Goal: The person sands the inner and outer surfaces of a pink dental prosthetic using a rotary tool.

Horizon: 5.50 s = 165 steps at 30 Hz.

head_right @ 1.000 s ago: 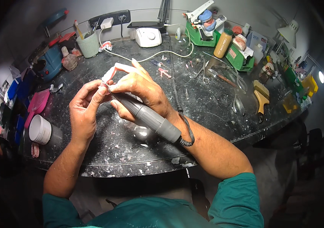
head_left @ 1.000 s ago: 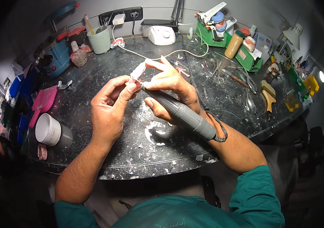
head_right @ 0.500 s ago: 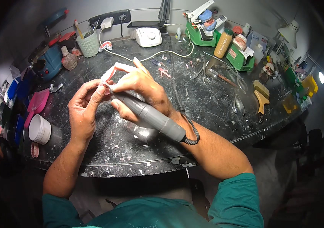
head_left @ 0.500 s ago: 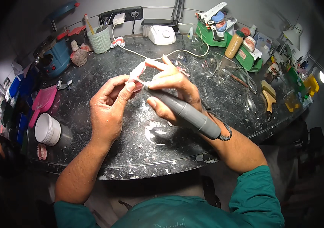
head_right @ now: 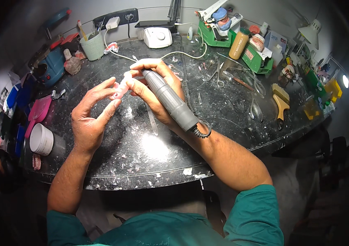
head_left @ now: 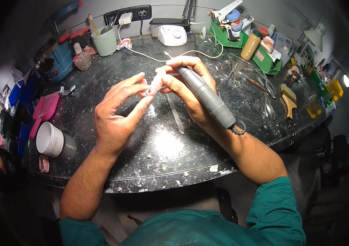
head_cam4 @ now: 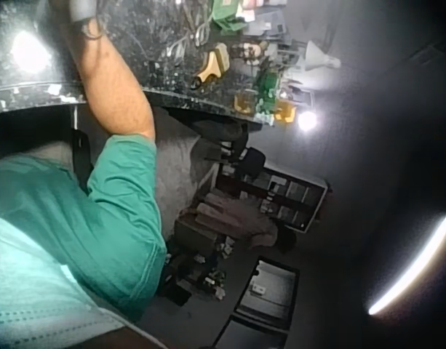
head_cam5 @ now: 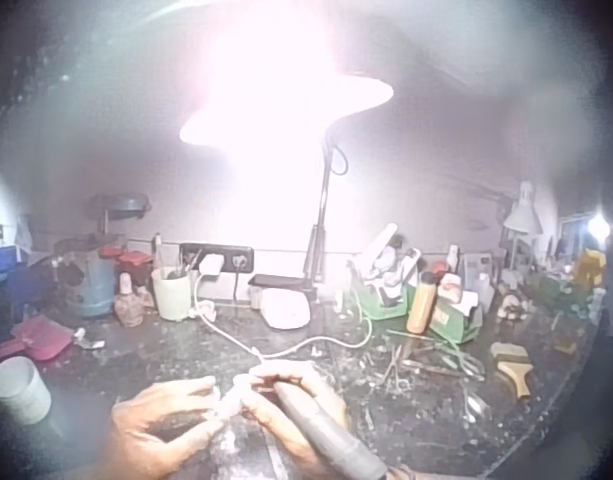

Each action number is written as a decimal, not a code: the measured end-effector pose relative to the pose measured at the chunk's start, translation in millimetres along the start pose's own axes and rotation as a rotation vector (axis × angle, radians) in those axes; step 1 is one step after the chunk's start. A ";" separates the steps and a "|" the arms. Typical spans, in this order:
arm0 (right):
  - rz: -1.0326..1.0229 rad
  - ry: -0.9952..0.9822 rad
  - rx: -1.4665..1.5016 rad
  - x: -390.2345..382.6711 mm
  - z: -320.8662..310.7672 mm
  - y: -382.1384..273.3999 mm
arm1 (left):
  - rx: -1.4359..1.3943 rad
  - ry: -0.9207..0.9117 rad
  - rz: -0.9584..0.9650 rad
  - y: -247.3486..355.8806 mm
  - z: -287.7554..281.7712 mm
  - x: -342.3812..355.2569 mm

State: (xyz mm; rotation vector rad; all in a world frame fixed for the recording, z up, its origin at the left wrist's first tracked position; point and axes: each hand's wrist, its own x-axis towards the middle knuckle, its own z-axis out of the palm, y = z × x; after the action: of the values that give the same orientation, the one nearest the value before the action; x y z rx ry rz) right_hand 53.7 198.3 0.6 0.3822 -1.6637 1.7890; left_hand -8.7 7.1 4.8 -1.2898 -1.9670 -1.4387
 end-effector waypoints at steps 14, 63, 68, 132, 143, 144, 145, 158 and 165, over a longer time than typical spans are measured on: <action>-0.114 0.022 -0.189 -0.8 0.8 -1.9 | -0.209 0.022 -0.252 1.6 0.0 -3.6; -0.617 -0.354 -0.436 4.8 -11.7 -5.2 | -0.210 0.087 -0.184 -3.6 -3.8 -0.4; -0.605 -0.330 -0.430 4.6 -12.8 -6.7 | -0.202 0.057 -0.153 -2.9 -4.4 1.2; -0.524 -0.285 -0.361 2.3 -9.1 -3.5 | -0.244 0.080 -0.249 -2.5 -7.0 -1.0; -0.587 -0.245 -0.389 2.2 -4.2 -5.3 | -0.186 0.106 -0.217 0.9 -5.5 -1.0; -0.587 -0.246 -0.389 3.2 -5.8 -4.7 | -0.186 0.106 -0.217 1.2 -5.4 -1.1; -0.597 -0.322 -0.385 5.0 -8.7 -3.4 | -0.194 0.104 -0.225 1.7 -5.4 -1.0; -0.574 -0.272 -0.376 2.6 -5.1 -1.5 | -0.208 0.081 -0.262 4.9 -3.0 0.4; -0.575 -0.292 -0.344 4.2 -4.0 -0.1 | -0.247 0.078 -0.288 2.2 -2.7 -0.5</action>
State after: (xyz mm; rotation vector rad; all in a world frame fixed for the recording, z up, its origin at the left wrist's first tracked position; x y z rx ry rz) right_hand 51.5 203.2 2.7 0.8907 -1.7801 1.0420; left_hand -7.1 4.6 6.7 -1.0558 -2.0350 -1.8901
